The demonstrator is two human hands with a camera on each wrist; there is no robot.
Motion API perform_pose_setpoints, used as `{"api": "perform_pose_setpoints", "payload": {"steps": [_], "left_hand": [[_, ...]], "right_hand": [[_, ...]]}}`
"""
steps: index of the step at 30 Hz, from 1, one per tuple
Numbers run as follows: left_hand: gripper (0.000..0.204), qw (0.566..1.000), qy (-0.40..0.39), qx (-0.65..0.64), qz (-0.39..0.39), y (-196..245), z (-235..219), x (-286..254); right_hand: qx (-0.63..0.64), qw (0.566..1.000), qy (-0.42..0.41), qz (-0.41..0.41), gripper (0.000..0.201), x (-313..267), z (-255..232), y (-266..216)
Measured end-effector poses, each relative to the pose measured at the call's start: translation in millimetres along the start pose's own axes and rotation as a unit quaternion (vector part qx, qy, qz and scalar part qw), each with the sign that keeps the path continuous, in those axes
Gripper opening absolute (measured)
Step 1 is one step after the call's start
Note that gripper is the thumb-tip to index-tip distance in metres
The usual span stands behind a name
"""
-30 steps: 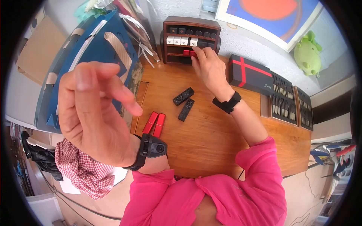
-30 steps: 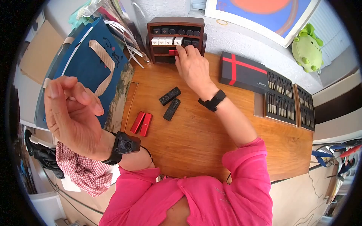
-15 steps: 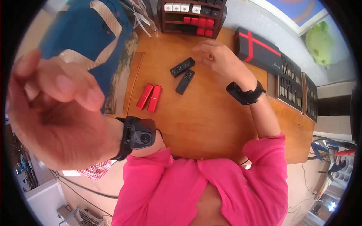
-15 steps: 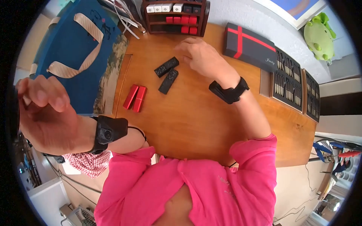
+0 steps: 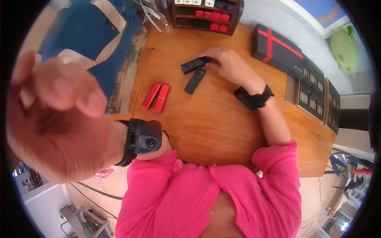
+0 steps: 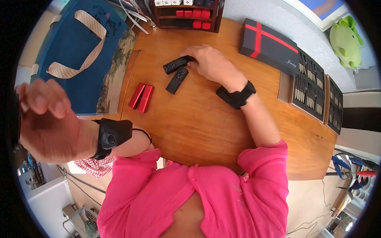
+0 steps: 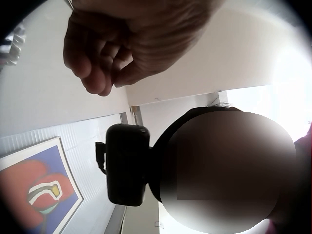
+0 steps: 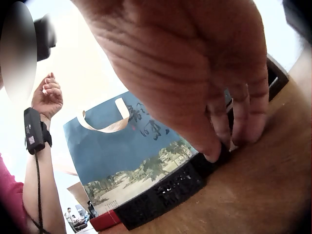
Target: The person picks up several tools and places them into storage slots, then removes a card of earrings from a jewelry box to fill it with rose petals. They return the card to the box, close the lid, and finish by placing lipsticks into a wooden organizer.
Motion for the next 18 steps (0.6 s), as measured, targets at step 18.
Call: {"api": "perform_pose_setpoints", "payload": {"steps": [18], "left_hand": [[0.057,0.724,-0.353,0.560,-0.192,-63.5,27.8,-95.0]], "right_hand": [[-0.009,0.990,-0.140,0.008,0.051,-11.4,14.3,-21.6]]}}
Point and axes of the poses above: each hand's wrist, its own x-axis towards the middle knuckle, its own z-axis out of the palm, y = z × x, the point moved 7 cm from there along x, towards the middle knuckle, and after that the axes turned 8 degrees about x, right-handed, at the moved point
